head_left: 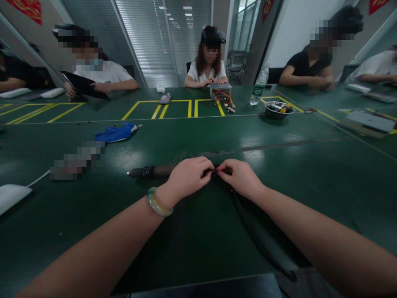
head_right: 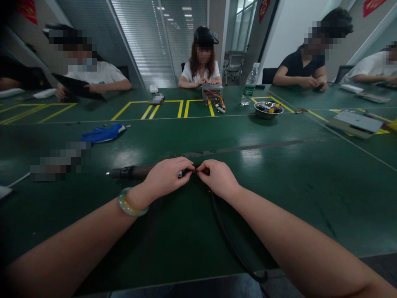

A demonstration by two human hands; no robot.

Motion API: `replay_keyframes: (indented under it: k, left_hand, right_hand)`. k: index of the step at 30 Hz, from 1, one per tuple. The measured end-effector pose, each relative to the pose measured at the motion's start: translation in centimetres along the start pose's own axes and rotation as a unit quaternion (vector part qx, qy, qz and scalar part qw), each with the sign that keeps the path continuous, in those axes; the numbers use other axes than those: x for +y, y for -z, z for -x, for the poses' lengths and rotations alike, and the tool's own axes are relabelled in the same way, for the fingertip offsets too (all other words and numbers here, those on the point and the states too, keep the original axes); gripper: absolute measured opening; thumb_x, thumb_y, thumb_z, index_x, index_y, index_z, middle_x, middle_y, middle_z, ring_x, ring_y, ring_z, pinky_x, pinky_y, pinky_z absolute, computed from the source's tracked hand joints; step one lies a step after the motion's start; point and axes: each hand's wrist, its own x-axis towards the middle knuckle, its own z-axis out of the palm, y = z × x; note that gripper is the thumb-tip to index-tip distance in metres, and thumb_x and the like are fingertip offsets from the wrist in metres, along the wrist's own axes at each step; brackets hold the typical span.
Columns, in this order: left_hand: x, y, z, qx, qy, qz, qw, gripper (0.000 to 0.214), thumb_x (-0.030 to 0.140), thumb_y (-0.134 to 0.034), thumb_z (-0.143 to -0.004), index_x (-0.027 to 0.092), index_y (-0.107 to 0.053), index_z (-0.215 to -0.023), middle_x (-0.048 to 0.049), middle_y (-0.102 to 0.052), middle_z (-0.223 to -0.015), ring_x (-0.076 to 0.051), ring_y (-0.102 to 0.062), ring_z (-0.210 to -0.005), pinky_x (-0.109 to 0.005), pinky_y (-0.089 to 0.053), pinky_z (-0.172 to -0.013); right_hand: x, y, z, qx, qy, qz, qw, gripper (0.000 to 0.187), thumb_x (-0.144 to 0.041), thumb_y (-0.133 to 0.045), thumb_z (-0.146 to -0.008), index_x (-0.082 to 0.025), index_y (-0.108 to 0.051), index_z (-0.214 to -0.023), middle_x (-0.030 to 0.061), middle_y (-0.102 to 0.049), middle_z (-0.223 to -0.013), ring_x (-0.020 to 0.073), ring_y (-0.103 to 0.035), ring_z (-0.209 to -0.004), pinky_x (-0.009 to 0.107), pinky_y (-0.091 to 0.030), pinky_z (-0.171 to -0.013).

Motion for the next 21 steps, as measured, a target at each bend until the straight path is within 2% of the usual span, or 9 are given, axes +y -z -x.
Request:
replay_keyframes:
  k: [13,21]
  left_hand:
    - [0.1,0.1,0.0,-0.011,-0.004,-0.017,1.0,0.02,0.023,-0.055,-0.086,0.021,-0.061,-0.105,-0.0047,-0.065,-0.104,-0.02,-0.062,-0.095,-0.036,-0.05,-0.084]
    - [0.1,0.2,-0.1,-0.022,-0.002,-0.019,1.0,0.012,0.024,-0.055,-0.087,0.021,-0.06,-0.098,-0.0037,-0.063,-0.097,-0.02,-0.061,-0.089,-0.034,-0.049,-0.078]
  right_hand:
    - [0.4,-0.2,0.1,-0.014,-0.03,-0.018,0.999,0.007,-0.019,-0.067,-0.082,-0.024,-0.071,-0.086,-0.0002,-0.069,-0.089,0.0151,-0.063,-0.078,0.027,-0.048,-0.07]
    - [-1.0,0.5,0.1,-0.019,0.006,-0.004,1.0,0.016,-0.018,-0.067,-0.082,-0.026,-0.069,-0.096,-0.0023,-0.07,-0.089,0.0152,-0.064,-0.081,0.03,-0.048,-0.078]
